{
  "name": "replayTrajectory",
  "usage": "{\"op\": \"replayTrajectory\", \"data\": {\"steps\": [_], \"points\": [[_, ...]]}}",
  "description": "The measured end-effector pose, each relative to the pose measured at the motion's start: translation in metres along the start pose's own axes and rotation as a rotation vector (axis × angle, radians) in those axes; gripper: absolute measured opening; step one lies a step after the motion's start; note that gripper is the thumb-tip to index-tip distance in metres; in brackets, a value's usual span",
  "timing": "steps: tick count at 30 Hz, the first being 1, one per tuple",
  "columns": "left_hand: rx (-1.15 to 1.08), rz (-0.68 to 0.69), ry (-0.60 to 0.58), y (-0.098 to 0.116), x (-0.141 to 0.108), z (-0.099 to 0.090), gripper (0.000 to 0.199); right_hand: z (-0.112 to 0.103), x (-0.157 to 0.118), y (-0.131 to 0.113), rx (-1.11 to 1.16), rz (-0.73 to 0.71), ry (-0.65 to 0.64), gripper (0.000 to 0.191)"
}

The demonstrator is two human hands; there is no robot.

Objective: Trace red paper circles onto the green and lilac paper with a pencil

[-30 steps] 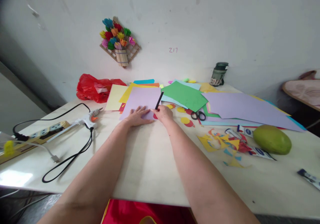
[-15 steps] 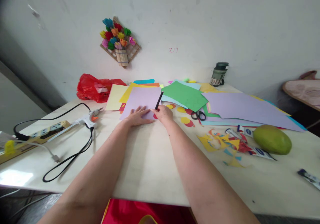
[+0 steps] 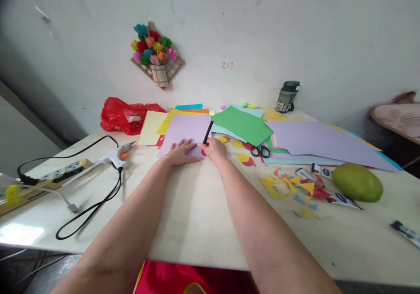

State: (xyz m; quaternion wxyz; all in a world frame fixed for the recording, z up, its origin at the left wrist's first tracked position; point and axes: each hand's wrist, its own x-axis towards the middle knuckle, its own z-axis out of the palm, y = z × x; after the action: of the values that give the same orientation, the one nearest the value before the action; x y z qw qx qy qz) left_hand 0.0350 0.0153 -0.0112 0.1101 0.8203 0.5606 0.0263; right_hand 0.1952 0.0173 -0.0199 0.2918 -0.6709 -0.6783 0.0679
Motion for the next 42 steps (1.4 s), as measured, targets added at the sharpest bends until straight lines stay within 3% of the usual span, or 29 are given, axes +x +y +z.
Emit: {"op": "replayTrajectory", "data": {"steps": [42], "points": [[-0.003, 0.026, 0.039, -0.0039, 0.0024, 0.0032, 0.089, 0.0, 0.0002, 0.001, 0.022, -0.012, -0.031, 0.038]]}}
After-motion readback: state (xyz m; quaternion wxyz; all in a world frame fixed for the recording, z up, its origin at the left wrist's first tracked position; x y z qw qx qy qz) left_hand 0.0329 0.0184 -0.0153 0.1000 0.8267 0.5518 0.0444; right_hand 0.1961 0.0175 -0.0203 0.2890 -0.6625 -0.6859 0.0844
